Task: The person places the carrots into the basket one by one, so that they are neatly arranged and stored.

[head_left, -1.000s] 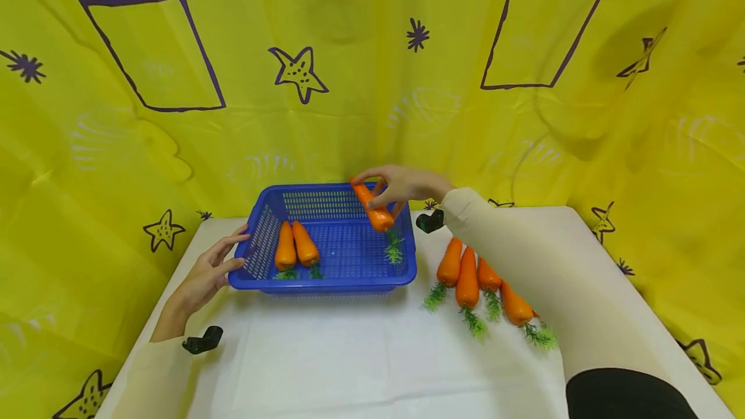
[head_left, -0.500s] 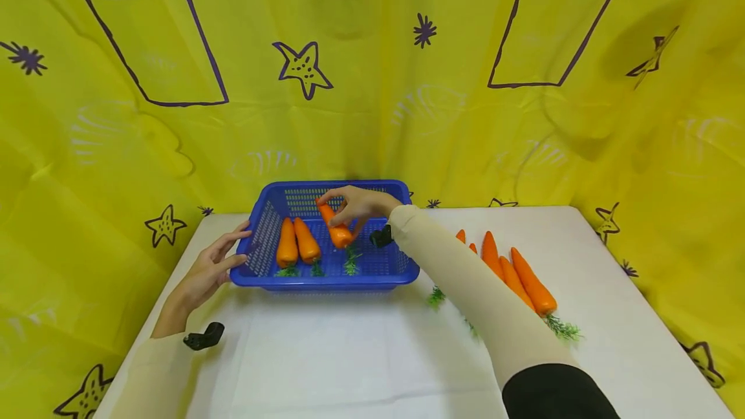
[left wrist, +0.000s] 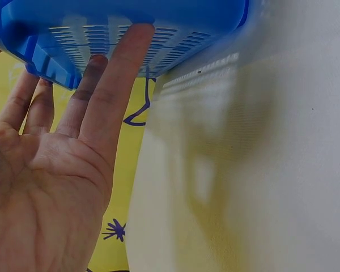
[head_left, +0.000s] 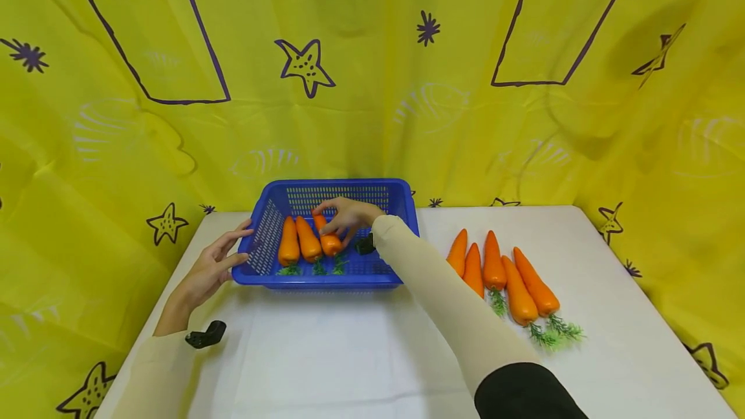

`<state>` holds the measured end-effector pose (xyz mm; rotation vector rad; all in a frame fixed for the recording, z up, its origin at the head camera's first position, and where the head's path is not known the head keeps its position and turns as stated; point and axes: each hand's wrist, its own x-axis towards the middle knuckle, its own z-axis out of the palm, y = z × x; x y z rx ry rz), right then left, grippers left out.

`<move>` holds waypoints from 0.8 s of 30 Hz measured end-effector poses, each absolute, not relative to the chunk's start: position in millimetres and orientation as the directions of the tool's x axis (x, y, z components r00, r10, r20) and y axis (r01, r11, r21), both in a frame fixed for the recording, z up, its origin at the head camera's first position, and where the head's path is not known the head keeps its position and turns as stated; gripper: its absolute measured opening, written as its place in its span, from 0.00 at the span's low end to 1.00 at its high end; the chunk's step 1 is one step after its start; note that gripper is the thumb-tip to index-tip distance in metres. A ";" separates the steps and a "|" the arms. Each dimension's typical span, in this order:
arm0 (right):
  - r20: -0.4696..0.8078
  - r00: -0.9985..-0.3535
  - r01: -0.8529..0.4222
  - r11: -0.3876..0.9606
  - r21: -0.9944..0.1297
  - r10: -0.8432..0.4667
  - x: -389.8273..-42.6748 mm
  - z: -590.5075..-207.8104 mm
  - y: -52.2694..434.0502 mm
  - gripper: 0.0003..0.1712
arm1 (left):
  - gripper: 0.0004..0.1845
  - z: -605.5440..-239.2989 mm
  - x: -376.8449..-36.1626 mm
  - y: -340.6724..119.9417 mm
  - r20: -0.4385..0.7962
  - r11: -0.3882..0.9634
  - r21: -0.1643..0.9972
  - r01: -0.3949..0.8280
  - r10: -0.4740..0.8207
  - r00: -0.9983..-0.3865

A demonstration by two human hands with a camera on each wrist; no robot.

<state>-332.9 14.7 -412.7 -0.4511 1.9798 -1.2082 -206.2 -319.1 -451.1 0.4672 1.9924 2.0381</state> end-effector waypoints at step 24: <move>-0.407 -0.714 0.055 0.534 -0.844 -0.569 -327.6 -429.7 -8.5 0.35 | 0.27 -450.9 -207.6 -317.6 0.062 -0.015 0.998 0.061 0.389 -0.919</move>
